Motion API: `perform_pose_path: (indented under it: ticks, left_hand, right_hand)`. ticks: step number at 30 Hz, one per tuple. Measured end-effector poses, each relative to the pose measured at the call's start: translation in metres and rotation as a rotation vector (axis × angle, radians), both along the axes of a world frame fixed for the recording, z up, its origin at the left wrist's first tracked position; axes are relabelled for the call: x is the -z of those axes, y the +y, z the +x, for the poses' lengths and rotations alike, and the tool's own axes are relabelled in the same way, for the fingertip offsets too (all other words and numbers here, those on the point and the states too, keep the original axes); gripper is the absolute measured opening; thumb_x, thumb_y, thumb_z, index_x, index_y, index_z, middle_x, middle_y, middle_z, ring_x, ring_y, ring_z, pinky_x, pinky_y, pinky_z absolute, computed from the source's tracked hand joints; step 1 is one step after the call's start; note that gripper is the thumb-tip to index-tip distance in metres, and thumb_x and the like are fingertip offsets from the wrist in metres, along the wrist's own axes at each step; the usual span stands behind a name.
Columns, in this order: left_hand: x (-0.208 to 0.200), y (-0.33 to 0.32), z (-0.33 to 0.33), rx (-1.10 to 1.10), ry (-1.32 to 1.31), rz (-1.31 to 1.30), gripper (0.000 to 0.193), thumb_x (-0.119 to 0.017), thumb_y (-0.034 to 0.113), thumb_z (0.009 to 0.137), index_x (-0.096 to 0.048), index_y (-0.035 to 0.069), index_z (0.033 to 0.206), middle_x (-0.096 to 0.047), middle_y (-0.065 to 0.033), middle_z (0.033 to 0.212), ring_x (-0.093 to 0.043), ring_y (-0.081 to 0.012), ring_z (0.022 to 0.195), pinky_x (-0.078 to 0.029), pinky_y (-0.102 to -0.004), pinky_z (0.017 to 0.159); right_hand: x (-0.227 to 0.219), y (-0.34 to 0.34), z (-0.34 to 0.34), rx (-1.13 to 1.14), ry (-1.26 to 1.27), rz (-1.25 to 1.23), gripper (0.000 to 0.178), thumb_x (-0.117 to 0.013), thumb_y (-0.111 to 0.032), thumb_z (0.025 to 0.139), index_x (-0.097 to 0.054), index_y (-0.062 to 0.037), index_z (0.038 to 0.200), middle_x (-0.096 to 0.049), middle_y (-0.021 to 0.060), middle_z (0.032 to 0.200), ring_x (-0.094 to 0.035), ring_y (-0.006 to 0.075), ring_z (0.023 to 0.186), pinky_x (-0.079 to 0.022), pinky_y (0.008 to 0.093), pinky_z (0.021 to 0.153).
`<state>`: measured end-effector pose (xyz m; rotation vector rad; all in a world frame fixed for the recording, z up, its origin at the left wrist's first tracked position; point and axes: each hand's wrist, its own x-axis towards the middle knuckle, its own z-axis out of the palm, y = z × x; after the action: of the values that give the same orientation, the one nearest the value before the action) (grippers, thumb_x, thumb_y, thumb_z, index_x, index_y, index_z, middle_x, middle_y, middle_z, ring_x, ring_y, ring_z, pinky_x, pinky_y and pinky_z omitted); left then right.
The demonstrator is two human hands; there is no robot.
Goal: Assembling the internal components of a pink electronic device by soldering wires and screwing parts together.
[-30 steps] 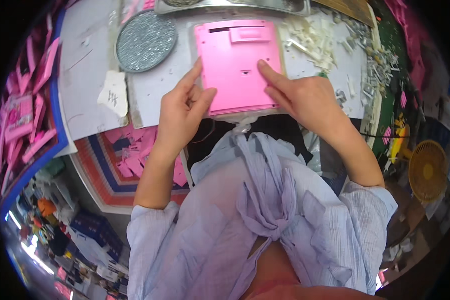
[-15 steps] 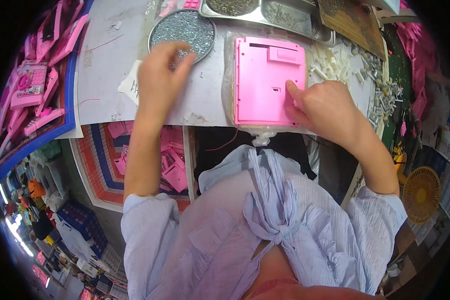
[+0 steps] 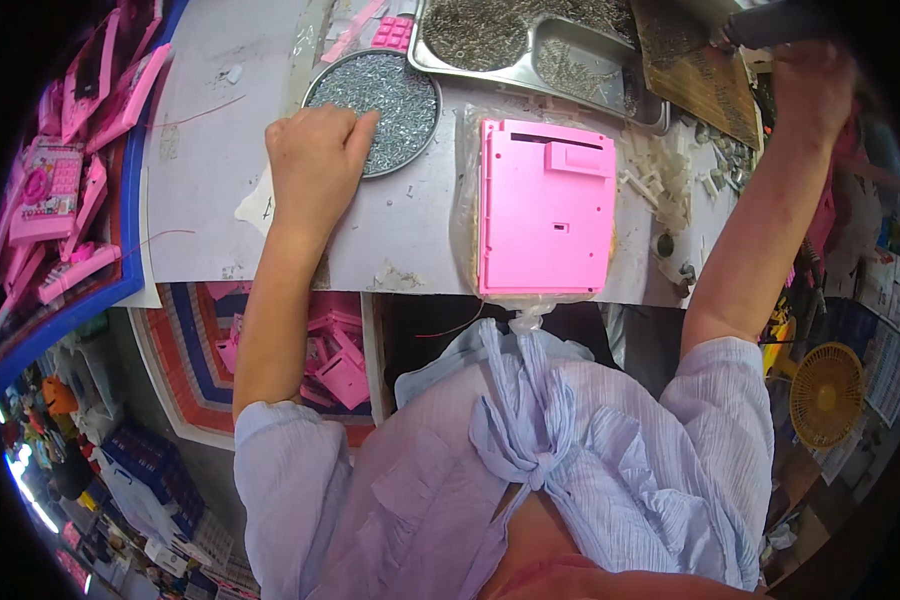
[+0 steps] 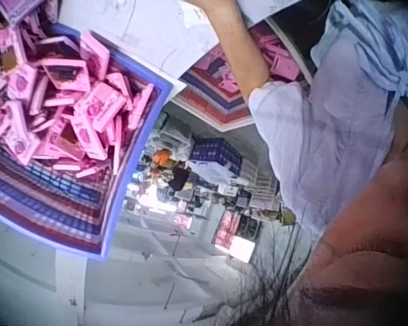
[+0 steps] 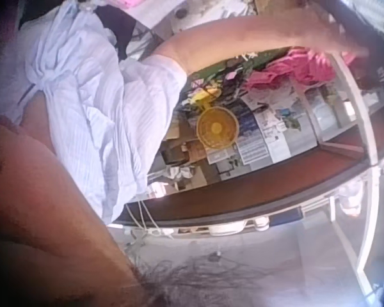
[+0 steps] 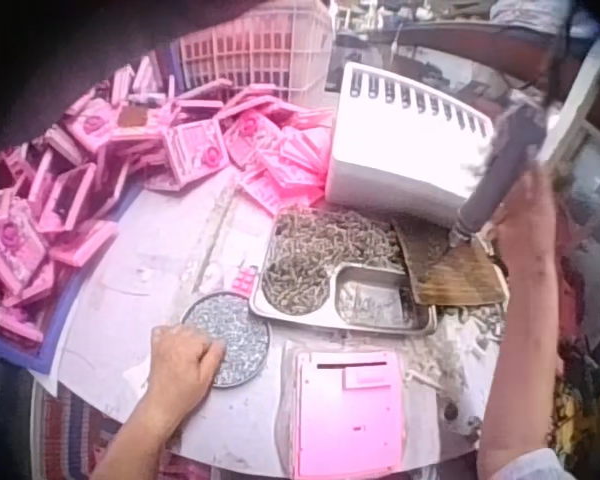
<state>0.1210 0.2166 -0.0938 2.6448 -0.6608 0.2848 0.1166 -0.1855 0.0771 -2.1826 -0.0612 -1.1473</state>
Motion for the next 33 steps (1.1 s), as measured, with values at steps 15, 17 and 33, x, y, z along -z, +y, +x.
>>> perform_pose_path:
  ticks: [15, 17, 33]
  left_hand:
    - [-0.025, -0.004, -0.027, -0.117, 0.077, -0.359, 0.026, -0.070, 0.019, 0.092, -0.061, 0.005, 0.072, -0.061, -0.0060, 0.069, -0.058, -0.0268, 0.066, -0.041, -0.0372, 0.069]
    - [-0.031, -0.003, -0.034, -0.131, 0.155, -0.342, 0.027, -0.067, 0.018, 0.095, -0.060, 0.003, 0.073, -0.059, -0.0089, 0.068, -0.057, -0.0287, 0.063, -0.041, -0.0376, 0.064]
    - [-0.024, -0.079, -0.059, 0.105, 0.268, -0.573, 0.016, -0.070, 0.011, 0.091, -0.061, -0.002, 0.085, -0.059, -0.0117, 0.074, -0.056, -0.0239, 0.064, -0.043, -0.0357, 0.061]
  right_hand:
    - [0.044, 0.120, -0.044, -0.300, -0.340, -0.089, 0.028, -0.070, -0.004, 0.084, -0.069, -0.0014, 0.112, -0.068, 0.0075, 0.113, -0.058, 0.0218, 0.118, -0.049, 0.0365, 0.094]
    - [0.070, 0.156, -0.029, -0.381, -0.203, -0.423, 0.022, -0.070, -0.008, 0.083, -0.071, -0.0016, 0.104, -0.069, 0.0102, 0.102, -0.061, 0.0219, 0.107, -0.050, 0.0387, 0.087]
    - [0.139, 0.216, 0.067, -0.561, 0.385, -0.784, 0.016, -0.063, -0.017, 0.080, -0.074, -0.0094, 0.071, -0.074, 0.0123, 0.081, -0.070, 0.0299, 0.084, -0.050, 0.0467, 0.076]
